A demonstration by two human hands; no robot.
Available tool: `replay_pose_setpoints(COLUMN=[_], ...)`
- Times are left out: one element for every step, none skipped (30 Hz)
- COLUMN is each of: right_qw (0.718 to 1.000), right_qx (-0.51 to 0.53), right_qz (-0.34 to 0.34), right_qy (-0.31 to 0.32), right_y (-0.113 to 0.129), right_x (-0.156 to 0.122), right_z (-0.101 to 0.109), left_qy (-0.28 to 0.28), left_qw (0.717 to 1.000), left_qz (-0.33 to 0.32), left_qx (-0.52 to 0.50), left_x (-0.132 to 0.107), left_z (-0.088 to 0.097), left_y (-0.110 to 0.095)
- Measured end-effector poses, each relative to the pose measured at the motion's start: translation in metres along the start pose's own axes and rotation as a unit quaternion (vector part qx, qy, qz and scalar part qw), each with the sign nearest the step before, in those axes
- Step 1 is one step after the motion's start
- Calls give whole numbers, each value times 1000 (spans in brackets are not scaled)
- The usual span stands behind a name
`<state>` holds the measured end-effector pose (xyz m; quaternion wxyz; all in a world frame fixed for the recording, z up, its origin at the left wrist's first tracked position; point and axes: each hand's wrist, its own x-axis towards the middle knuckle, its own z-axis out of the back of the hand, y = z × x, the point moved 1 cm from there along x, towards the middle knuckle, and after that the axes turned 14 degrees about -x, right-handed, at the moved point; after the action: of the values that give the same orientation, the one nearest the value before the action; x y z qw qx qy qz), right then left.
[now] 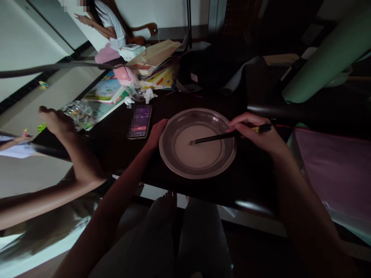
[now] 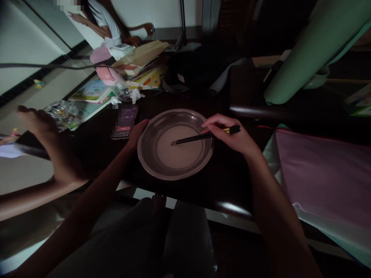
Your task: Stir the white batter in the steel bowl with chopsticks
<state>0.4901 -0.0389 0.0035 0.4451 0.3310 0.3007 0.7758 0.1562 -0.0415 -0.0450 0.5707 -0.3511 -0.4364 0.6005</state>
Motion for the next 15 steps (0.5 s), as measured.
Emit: replay_pose_setpoints(right_qw=[1000, 999, 998, 997, 997, 997, 998, 999, 1000, 1000, 1000, 1000, 1000, 1000, 999], right_qx=[-1, 0, 1, 2, 3, 5, 6, 7, 8, 8, 7, 5, 3, 1, -3], right_qz=[-7, -20, -36, -50, -60, -61, -54, -42, -29, -16, -7, -5, -9, -14, -20], right_qy=[-15, -32, -46, -54, -53, -42, -25, -8, 5, 12, 13, 6, -4, -15, -26], right_y=[0, -1, -2, -3, -3, -2, 0, 2, 3, 4, 5, 5, 4, 2, 1], right_x=[0, 0, -1, -2, -2, -3, -3, -3, -3, -3, -2, -2, -2, -2, -2], right_z=[2, 5, 8, 12, 14, 15, 14, 11, 9, 6, 4, 4, 4, 6, 9], left_qy=[-1, -2, -5, -9, -14, -18, -25, -33, -43, -55, -65, -74, -81, -84, -77], left_qw=[1000, 1000, 1000, 1000, 999, 999, 998, 998, 998, 997, 996, 995, 994, 993, 994], left_qz=[-1, -2, -2, -3, -4, -5, -8, -13, -20, -31, -44, -58, -72, -80, -80], left_qx=[-2, -6, -14, -25, -36, -46, -52, -54, -50, -44, -35, -25, -13, 0, 14], left_x=[0, 0, 0, 0, -1, -1, -1, -1, -1, -1, -1, -1, -1, -1, -1], left_z=[0, 0, 0, -1, -1, -1, -1, -1, 0, 1, 2, 4, 5, 7, 9], left_y=[0, 0, 1, 1, 1, 2, 3, 4, 6, 7, 9, 10, 11, 12, 13])
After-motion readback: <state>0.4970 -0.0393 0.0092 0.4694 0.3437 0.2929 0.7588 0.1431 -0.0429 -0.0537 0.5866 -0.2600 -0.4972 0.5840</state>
